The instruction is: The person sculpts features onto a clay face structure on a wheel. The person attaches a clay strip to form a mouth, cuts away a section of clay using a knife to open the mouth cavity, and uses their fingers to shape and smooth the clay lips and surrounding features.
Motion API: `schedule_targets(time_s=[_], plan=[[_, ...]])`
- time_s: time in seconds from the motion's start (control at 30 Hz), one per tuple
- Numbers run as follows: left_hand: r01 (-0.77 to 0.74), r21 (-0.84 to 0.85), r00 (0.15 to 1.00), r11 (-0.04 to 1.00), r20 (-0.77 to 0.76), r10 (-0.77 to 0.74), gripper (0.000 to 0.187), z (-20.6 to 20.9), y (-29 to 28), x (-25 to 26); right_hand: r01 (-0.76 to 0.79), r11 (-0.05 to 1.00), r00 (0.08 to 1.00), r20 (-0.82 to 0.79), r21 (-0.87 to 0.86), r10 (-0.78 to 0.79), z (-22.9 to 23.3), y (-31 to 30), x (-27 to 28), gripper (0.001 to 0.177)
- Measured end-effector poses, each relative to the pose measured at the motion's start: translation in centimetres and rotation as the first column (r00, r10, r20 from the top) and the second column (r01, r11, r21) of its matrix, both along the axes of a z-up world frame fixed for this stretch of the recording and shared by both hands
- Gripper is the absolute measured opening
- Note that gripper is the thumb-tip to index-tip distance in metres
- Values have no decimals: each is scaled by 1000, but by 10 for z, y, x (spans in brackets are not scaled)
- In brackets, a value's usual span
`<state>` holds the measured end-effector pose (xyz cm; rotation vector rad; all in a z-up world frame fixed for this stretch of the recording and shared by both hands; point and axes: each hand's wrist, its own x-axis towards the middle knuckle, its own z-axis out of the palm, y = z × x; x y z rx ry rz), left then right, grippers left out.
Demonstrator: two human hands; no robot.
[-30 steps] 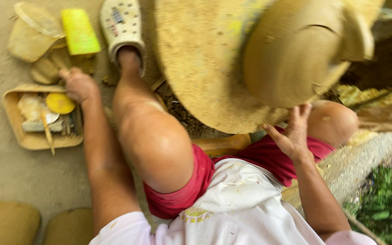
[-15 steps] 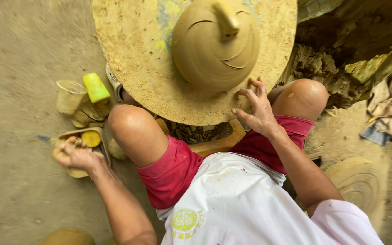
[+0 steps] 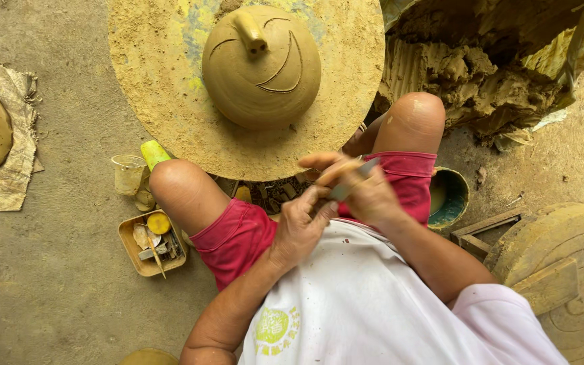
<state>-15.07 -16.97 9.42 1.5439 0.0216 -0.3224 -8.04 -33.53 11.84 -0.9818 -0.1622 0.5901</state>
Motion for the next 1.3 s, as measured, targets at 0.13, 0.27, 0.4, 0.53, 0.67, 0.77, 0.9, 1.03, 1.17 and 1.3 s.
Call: schedule_targets(time_s=[0.13, 0.27, 0.4, 0.53, 0.67, 0.77, 0.9, 1.03, 1.17, 1.3], plan=[[-406, 216, 897, 888, 279, 343, 19, 1, 33, 27, 213, 731, 906, -150, -648, -397, 2, -63, 31, 42], [-691, 258, 718, 675, 351, 601, 58, -37, 70, 78, 393, 370, 759, 524, -842, 386, 1, -80, 48, 40], [-795, 50, 586, 604, 316, 746, 82, -87, 68, 116, 205, 186, 885, 263, -961, 383, 10, -65, 81, 24], [-675, 199, 719, 710, 391, 574, 105, -120, 58, 114, 191, 245, 910, 265, -950, 318, 29, -47, 122, 13], [-614, 375, 781, 694, 416, 466, 121, -131, 62, 104, 260, 276, 779, 370, -925, 506, 44, -21, 156, 16], [-599, 481, 798, 640, 428, 425, 124, -133, 63, 107, 393, 363, 583, 534, -845, 612, 52, -4, 175, 16], [-593, 532, 804, 604, 443, 397, 122, -134, 65, 111, 349, 283, 642, 448, -893, 622, 54, 3, 195, 9], [-562, 592, 824, 578, 457, 335, 130, -139, 72, 110, 352, 151, 646, 357, -923, 675, 41, 9, 210, 19], [-542, 627, 838, 560, 449, 309, 133, -139, 78, 113, 383, 152, 571, 363, -911, 736, 30, 16, 223, 22], [-543, 625, 837, 561, 454, 304, 134, -138, 83, 114, 390, 104, 572, 329, -915, 752, 24, 26, 232, 25]])
